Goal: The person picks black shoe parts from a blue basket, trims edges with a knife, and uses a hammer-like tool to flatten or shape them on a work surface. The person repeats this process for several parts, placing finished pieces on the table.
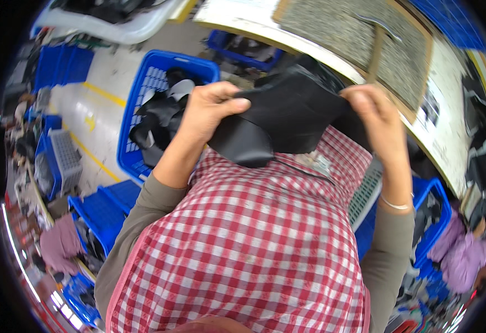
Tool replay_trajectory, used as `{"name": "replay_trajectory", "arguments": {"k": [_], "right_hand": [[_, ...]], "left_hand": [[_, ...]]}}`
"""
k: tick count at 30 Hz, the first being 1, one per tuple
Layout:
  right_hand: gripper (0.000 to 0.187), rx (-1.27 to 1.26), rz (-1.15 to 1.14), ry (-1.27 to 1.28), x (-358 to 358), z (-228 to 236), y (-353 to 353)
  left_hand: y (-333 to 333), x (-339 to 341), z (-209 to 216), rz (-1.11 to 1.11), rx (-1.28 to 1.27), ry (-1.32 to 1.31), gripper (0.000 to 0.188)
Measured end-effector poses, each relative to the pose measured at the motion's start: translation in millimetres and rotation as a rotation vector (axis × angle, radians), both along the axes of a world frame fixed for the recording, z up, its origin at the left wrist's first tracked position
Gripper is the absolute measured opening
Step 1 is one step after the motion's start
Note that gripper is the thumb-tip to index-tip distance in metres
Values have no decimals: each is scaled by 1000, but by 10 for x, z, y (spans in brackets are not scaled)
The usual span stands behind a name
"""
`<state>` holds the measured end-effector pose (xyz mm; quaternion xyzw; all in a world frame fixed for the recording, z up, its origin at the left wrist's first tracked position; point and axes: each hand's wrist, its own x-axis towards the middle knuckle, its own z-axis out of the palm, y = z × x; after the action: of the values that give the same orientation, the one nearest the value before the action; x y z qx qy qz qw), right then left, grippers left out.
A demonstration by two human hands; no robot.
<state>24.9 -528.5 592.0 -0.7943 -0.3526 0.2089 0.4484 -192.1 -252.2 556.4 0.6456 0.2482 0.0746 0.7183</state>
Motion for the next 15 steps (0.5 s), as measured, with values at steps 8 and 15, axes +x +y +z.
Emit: {"name": "replay_trajectory", "arguments": {"k": [8, 15], "right_hand": [[41, -418, -360, -619, 766, -645, -2], [60, -404, -423, -538, 889, -534, -55]], "left_hand": [[1442, -1348, -405, 225, 989, 490, 21], [1659, -285, -347, 205, 1223, 125, 46]]}}
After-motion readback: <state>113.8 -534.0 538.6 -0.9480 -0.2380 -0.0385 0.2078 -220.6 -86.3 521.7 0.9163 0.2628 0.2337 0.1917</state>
